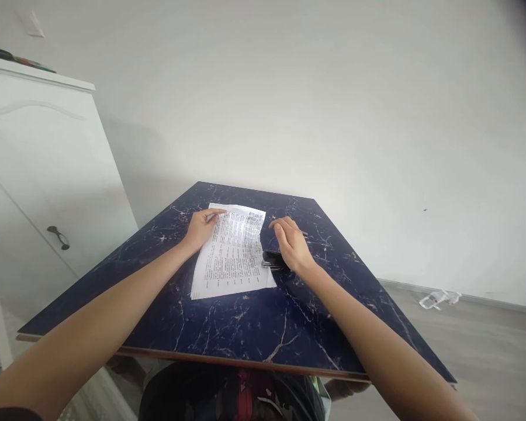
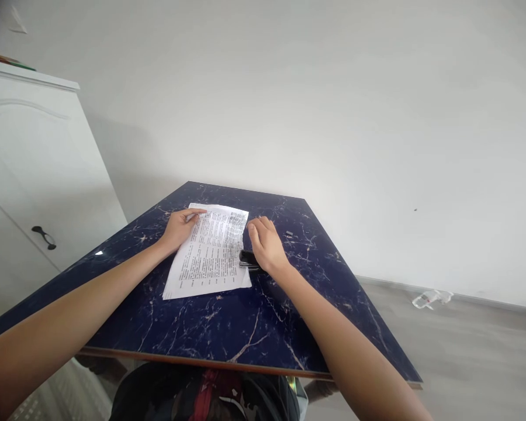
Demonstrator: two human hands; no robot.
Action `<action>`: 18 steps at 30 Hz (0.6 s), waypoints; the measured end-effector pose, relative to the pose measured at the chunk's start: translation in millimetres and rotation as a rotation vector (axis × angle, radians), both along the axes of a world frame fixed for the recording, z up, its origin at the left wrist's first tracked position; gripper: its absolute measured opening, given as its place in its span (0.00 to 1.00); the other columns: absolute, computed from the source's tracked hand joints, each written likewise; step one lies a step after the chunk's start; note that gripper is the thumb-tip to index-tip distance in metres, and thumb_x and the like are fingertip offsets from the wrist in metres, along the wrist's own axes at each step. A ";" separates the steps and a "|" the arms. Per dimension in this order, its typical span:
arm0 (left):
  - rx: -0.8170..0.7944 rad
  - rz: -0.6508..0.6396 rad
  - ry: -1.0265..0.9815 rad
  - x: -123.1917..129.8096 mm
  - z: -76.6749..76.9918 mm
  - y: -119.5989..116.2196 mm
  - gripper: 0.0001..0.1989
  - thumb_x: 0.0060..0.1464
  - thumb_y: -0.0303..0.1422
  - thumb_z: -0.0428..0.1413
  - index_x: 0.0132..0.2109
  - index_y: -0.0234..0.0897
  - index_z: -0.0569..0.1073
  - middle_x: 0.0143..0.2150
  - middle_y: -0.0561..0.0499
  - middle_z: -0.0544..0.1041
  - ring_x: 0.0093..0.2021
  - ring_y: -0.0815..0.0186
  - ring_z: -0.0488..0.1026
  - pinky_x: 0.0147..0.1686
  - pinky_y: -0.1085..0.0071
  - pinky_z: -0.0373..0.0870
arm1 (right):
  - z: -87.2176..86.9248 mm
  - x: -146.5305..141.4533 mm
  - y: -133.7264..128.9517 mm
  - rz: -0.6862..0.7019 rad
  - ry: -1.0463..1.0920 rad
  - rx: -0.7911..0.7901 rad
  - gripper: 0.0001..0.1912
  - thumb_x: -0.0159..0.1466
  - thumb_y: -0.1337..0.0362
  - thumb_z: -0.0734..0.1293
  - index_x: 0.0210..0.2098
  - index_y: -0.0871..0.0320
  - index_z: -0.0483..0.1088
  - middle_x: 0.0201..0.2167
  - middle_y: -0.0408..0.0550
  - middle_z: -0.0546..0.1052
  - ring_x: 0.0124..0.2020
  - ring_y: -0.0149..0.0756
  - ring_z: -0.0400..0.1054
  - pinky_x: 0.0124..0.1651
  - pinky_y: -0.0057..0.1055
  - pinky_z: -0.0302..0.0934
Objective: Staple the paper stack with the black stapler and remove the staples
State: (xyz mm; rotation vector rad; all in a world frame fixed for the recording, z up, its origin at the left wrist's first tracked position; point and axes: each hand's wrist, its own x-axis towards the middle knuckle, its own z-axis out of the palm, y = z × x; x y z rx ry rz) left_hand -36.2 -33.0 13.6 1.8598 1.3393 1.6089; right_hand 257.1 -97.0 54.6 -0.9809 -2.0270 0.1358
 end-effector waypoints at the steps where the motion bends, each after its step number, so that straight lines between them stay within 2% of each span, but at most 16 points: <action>1: -0.002 -0.002 0.001 0.3 0.3 -0.4 0.13 0.61 0.30 0.55 0.47 0.39 0.84 0.49 0.46 0.84 0.51 0.55 0.79 0.58 0.57 0.70 | -1.3 -1.9 -0.1 -0.020 -0.004 0.008 0.24 0.78 0.54 0.47 0.43 0.55 0.70 0.42 0.52 0.73 0.47 0.46 0.66 0.54 0.43 0.59; 3: -0.001 -0.005 0.005 0.3 0.2 -0.5 0.13 0.61 0.30 0.55 0.47 0.39 0.84 0.49 0.46 0.84 0.51 0.56 0.79 0.58 0.57 0.70 | -5.4 -5.2 0.9 -0.042 -0.075 -0.017 0.23 0.78 0.55 0.47 0.48 0.56 0.70 0.47 0.54 0.73 0.51 0.46 0.66 0.55 0.44 0.59; 5: 0.012 -0.008 0.017 0.1 -0.4 0.1 0.14 0.61 0.29 0.54 0.47 0.40 0.83 0.50 0.47 0.84 0.51 0.56 0.79 0.59 0.58 0.70 | -11.9 -9.4 3.0 -0.052 -0.247 -0.104 0.23 0.77 0.55 0.47 0.58 0.56 0.67 0.55 0.57 0.72 0.55 0.49 0.65 0.57 0.46 0.59; 7: 0.021 -0.003 0.037 0.1 -0.9 0.7 0.14 0.61 0.28 0.54 0.47 0.40 0.83 0.50 0.48 0.84 0.52 0.57 0.79 0.59 0.59 0.70 | -20.9 -16.0 5.3 -0.065 -0.463 -0.176 0.24 0.77 0.55 0.48 0.65 0.56 0.61 0.63 0.59 0.67 0.61 0.54 0.61 0.59 0.52 0.58; 10: 0.017 0.002 0.068 1.2 -0.6 0.6 0.15 0.61 0.28 0.53 0.47 0.40 0.84 0.50 0.49 0.84 0.52 0.57 0.79 0.60 0.60 0.70 | -34.7 -28.7 6.9 -0.111 -0.677 -0.137 0.26 0.75 0.57 0.52 0.70 0.54 0.57 0.69 0.60 0.62 0.68 0.61 0.52 0.63 0.63 0.51; 13: 0.023 -0.001 0.085 2.3 0.8 0.0 0.15 0.61 0.28 0.53 0.48 0.39 0.84 0.50 0.49 0.84 0.52 0.57 0.79 0.59 0.60 0.71 | -39.3 -35.2 6.5 -0.118 -0.713 -0.098 0.24 0.74 0.57 0.55 0.67 0.53 0.61 0.67 0.60 0.65 0.67 0.62 0.54 0.63 0.63 0.51; 15: 0.021 0.000 0.092 2.1 1.0 0.2 0.15 0.61 0.28 0.53 0.48 0.39 0.84 0.50 0.48 0.84 0.52 0.57 0.79 0.59 0.60 0.71 | -34.1 -30.8 5.9 -0.073 -0.639 -0.107 0.21 0.75 0.57 0.53 0.63 0.53 0.65 0.63 0.59 0.69 0.63 0.57 0.60 0.61 0.57 0.55; 18: -0.006 0.000 0.109 -0.5 -1.0 2.4 0.15 0.61 0.28 0.53 0.48 0.40 0.83 0.50 0.47 0.84 0.51 0.57 0.80 0.58 0.59 0.71 | -17.1 -11.1 6.5 0.059 -0.437 -0.177 0.22 0.78 0.57 0.48 0.53 0.55 0.69 0.52 0.55 0.74 0.52 0.46 0.67 0.55 0.45 0.61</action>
